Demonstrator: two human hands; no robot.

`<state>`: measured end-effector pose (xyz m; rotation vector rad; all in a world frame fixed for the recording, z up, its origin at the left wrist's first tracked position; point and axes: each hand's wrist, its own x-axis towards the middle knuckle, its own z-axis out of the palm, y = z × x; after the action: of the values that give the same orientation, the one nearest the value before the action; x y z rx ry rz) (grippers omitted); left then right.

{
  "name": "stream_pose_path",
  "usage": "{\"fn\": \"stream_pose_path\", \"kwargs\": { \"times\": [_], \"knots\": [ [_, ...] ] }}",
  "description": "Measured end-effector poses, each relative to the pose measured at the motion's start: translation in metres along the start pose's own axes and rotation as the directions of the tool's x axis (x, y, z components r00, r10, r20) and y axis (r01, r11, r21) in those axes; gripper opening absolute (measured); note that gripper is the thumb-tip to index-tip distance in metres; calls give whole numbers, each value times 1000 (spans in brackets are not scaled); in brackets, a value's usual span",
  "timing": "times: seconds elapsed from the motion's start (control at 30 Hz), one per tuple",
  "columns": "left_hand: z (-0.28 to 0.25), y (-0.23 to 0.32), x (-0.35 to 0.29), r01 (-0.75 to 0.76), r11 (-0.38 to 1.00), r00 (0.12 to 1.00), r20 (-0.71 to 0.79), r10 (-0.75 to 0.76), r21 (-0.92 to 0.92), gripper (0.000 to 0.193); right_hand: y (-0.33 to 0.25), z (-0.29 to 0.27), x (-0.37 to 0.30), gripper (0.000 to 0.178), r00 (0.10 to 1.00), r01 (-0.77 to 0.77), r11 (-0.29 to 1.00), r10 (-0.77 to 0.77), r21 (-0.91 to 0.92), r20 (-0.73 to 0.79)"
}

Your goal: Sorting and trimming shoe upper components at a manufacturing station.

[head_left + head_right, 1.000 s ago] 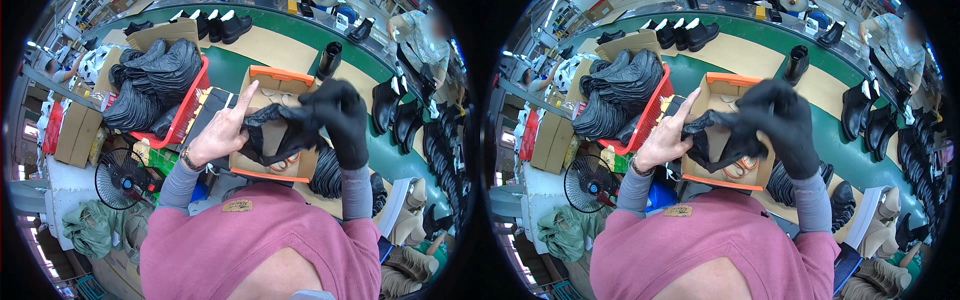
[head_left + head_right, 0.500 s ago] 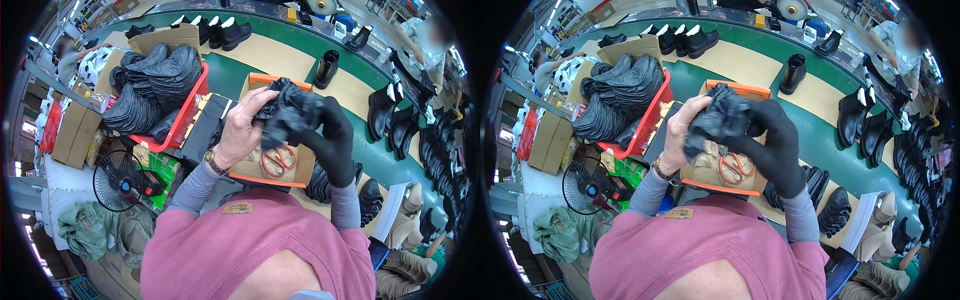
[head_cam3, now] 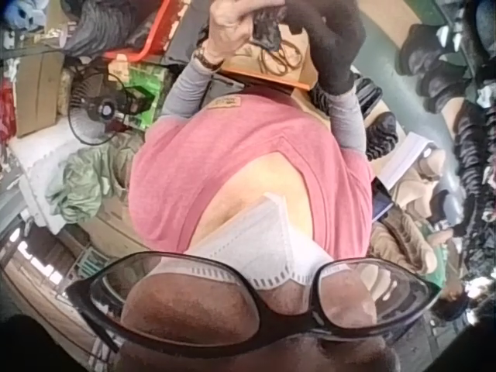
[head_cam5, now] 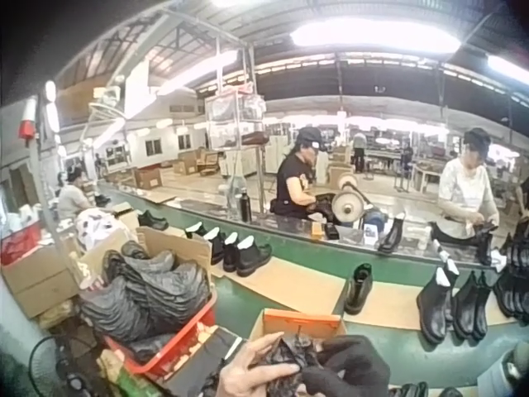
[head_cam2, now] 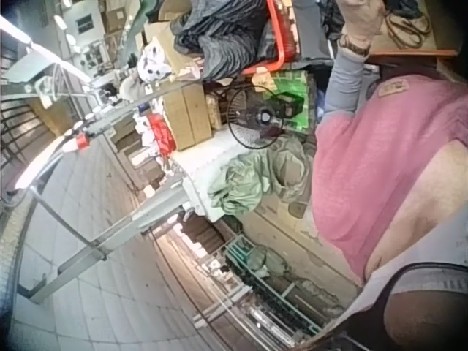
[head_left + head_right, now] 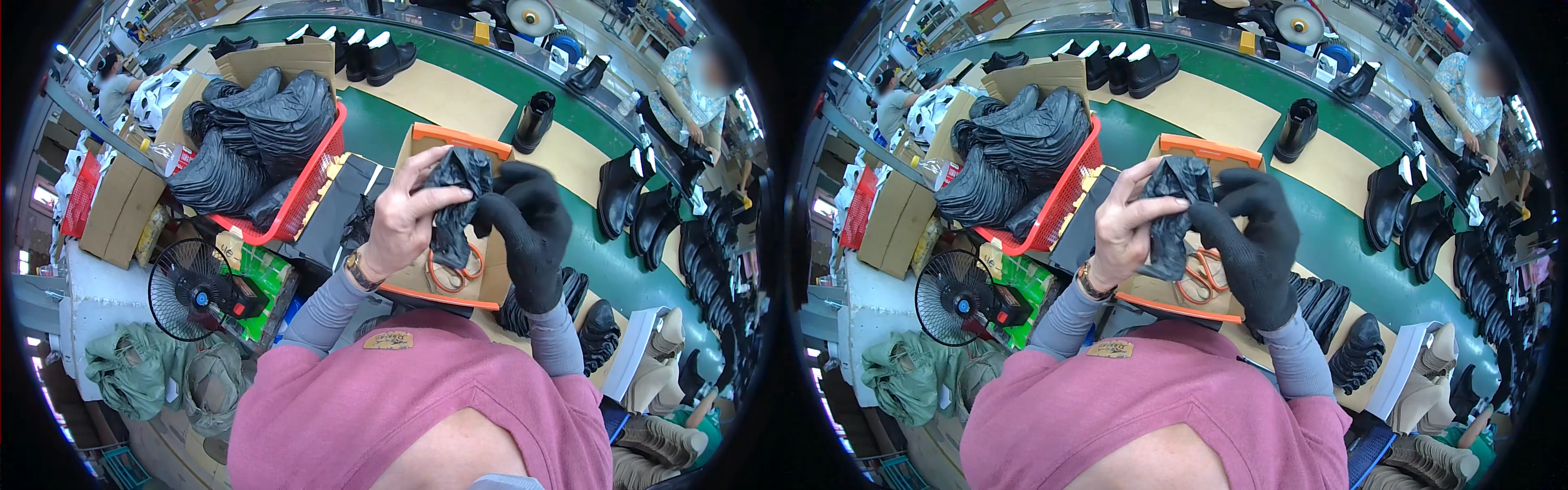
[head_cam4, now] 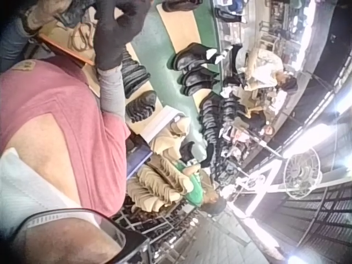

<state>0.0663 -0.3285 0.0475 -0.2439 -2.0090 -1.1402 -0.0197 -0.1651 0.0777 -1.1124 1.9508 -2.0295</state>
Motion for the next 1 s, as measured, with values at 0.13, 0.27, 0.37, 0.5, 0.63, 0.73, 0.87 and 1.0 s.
{"fn": "stream_pose_path", "kwargs": {
  "times": [0.13,0.27,0.37,0.5,0.63,0.73,0.87,1.0],
  "knots": [
    [1,-3,-8,-107,994,994,15,106,33,34,-4,-3,8,43,971,-173,971,139,168,193],
    [4,-3,-17,-136,976,989,28,143,-172,49,-9,-8,23,39,953,-97,989,59,115,296],
    [13,1,-18,-128,832,991,-39,127,-540,69,-14,-4,23,33,952,-30,995,58,-97,300],
    [6,13,-21,211,970,977,26,-210,-124,76,-23,2,15,38,900,347,860,-192,-375,391],
    [-12,12,-19,435,799,884,31,-466,-416,46,-22,-11,19,56,889,-338,802,100,492,447],
    [-11,10,-21,415,805,884,-22,-467,-424,37,-7,-8,19,53,865,-220,968,138,118,482],
    [0,15,-26,366,865,879,-177,-442,-343,29,2,-2,10,47,859,234,969,-167,-81,484],
    [0,21,-27,411,854,857,-182,-481,-320,29,-4,9,2,40,897,251,959,-178,-134,403]
  ]
}}
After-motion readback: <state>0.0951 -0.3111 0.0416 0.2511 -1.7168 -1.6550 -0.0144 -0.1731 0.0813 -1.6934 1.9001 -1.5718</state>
